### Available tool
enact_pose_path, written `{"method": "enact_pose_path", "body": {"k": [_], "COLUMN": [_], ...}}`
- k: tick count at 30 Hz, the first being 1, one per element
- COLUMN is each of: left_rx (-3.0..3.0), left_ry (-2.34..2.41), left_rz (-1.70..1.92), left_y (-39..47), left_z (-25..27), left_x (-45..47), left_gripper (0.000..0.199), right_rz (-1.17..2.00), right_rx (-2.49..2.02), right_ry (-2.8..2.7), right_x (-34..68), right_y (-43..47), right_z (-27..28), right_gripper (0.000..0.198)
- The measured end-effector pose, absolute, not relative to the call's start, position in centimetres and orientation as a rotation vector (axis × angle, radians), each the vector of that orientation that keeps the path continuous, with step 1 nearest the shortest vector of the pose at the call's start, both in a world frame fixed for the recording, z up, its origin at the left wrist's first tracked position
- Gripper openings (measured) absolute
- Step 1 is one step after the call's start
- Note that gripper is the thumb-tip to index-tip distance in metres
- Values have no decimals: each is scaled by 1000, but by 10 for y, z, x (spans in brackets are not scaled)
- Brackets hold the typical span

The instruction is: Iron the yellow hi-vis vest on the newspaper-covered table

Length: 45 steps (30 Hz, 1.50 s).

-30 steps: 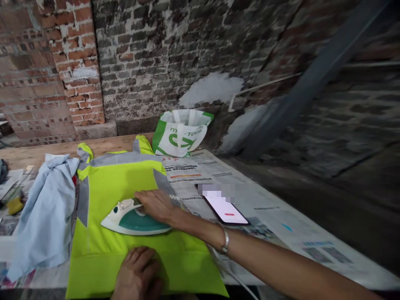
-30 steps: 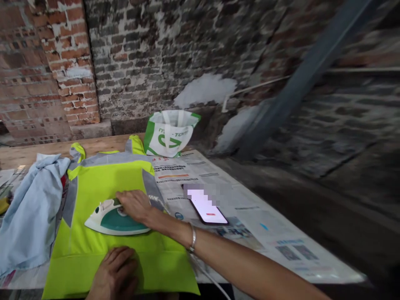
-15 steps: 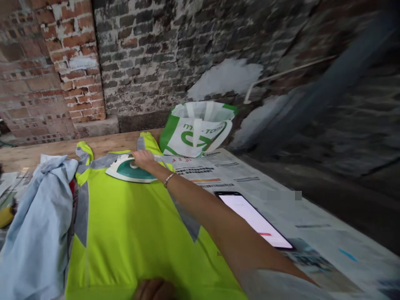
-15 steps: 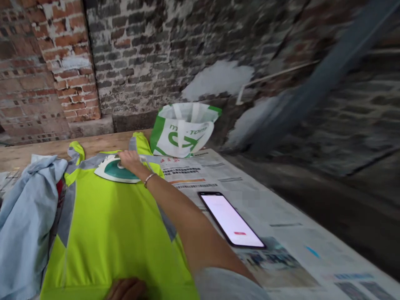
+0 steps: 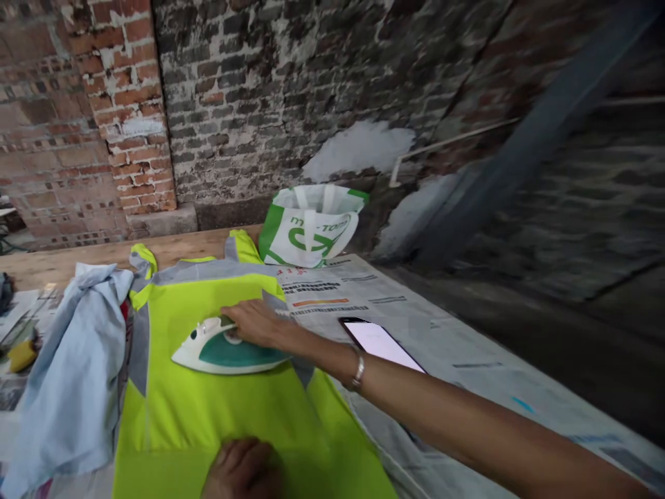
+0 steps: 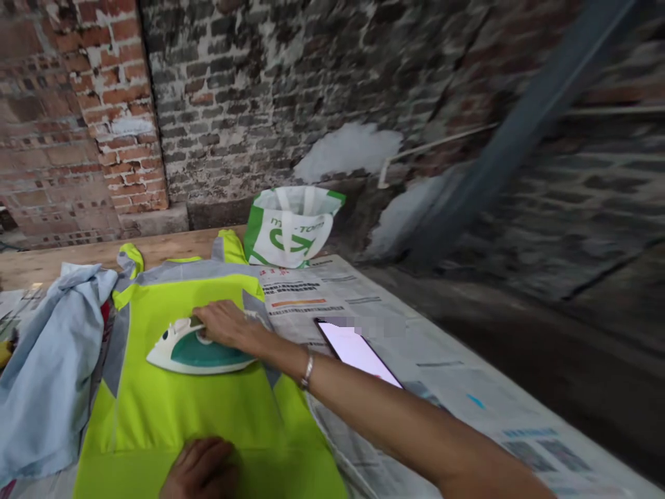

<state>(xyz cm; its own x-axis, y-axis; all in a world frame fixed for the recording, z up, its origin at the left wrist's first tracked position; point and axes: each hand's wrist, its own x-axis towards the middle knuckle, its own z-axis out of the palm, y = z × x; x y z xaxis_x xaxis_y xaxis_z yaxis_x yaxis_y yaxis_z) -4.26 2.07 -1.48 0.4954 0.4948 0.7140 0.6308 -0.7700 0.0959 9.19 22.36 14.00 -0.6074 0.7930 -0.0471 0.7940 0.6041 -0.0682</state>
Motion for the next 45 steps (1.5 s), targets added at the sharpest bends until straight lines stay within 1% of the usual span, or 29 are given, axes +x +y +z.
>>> {"method": "enact_pose_path", "body": {"k": [4,8,12,20,23,26,29,31,35,41,45], "left_rx": [-2686,-2695,-2646,-2632,-2639,-2670,-2701,-2710,-2721,-2771,-2810], "left_ry": [-1104,-1157,-1119,-1026,-1005,-1022,-1060,-1102,-1194,-1284,-1313], "left_rz": [-1083,-1103,-1150,-1152,-1141,-1103,-1139,-1173,-1155,-1014,-901], "left_y": [13,9,11,16,16,16,15,14,11,4,2], "left_z": [3,2,-3,-8,-9,-6,-1,5,14,19,21], "left_x": [-44,-42,-40,-40,-40,-39,-38,-37,-36,-41,-45], "left_gripper": [24,27,26,23,23,25,25,23,22,29,31], "right_rz": [-145,-71,-8,109,148,188,140,77,-20,-140,-207], "right_rx": [1299,1346,1446,1667,1735,1767,1738,1685,1539,1341,1205], "right_ry": [2819,2832,2825,2820,2858,2911,2902,2869,2843,2877,2888], "right_x": [92,85,72,37,24,17,17,22,39,74,89], "right_y": [175,172,202,293,324,345,351,347,314,221,169], "right_z": [138,129,123,124,121,118,123,130,141,144,149], "right_gripper": [27,29,30,32,38,42,39,36,38,31,30]}}
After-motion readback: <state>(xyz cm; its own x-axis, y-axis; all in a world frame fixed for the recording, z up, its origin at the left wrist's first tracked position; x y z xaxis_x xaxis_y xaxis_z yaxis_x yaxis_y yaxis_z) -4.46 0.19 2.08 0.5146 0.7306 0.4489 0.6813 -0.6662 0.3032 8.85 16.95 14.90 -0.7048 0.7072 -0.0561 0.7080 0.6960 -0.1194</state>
